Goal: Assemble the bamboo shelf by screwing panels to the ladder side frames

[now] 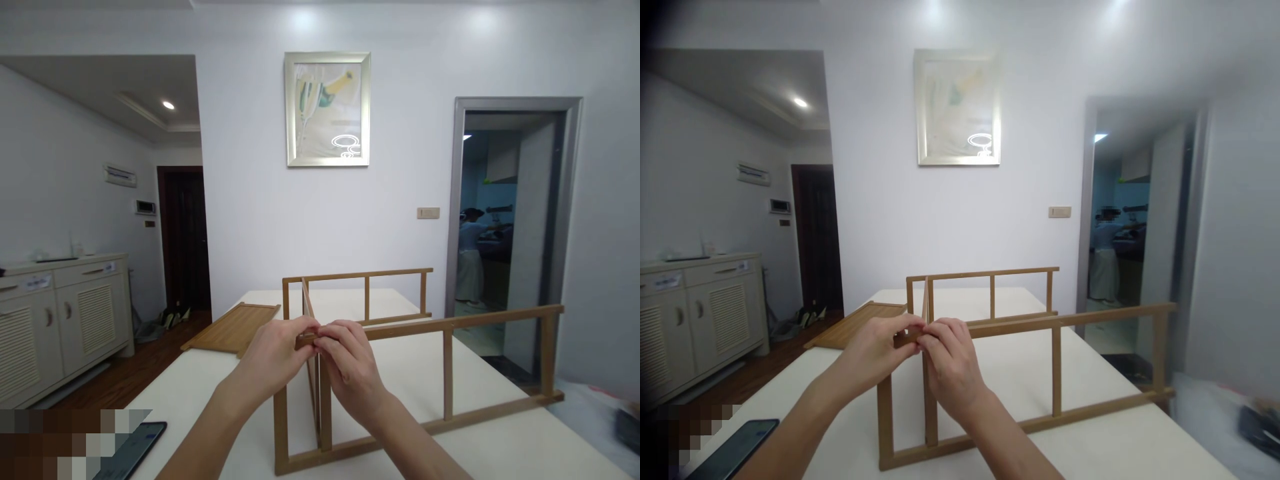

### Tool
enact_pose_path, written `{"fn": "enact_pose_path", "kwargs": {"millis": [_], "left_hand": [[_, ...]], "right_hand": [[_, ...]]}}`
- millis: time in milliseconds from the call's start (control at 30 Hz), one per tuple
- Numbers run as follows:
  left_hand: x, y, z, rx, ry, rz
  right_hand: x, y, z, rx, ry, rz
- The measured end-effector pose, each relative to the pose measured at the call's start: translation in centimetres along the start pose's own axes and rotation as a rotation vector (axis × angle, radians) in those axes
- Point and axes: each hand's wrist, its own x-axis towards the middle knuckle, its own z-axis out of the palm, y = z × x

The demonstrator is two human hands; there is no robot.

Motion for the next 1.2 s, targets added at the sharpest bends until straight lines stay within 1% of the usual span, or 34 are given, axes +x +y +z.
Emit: {"fn": "enact_pose_path", "kwargs": {"millis": [133,267,333,433,500,600,700,900,967,1067,1200], "left_hand": [[0.5,0.6,-0.9,-0.010,-0.044,0.006],[0.8,0.2,-0.8,-0.102,-0.086,0.060],[1.0,-0.2,-0.7,-0.134,-0.087,0.054],[1.0,-0.9,-0.6,-0.158,-0.093,-0.011],[1.0,-1.1,-0.7,-0.165,-0.117,-0.046],[1.1,-1.3,-0.7,-0.149,-0.130,-0.090],[1.1,-1.5,-0.6,-0.152,-0.138,-0.115],[1.3,-1.6,-0.6,-0.140,-0.163,-0.114],[1.3,-1.6,-0.6,-0.146,-0.175,-0.091],[1.4,-1.8,-0.5,-0.162,-0.181,-0.060],[1.2,-2.0,-0.5,-0.169,-0.161,-0.073]], "right_hand": [[0.2,0.6,-0.4,0.085,-0.055,0.002],[1.1,1.1,-1.2,0.059,-0.216,-0.083],[1.4,1.1,-1.6,0.051,-0.249,-0.101],[1.8,0.8,-2.3,0.081,-0.228,-0.079],[2.0,0.6,-2.7,0.131,-0.184,-0.056],[2.0,0.4,-3.0,0.199,-0.089,0.030],[1.7,0.4,-2.9,0.205,-0.069,0.111],[1.4,0.8,-2.9,0.200,-0.098,0.280],[1.5,0.8,-3.1,0.213,-0.134,0.287],[1.5,0.7,-3.2,0.245,-0.206,0.258],[1.5,0.5,-3.4,0.217,-0.284,0.245]]}}
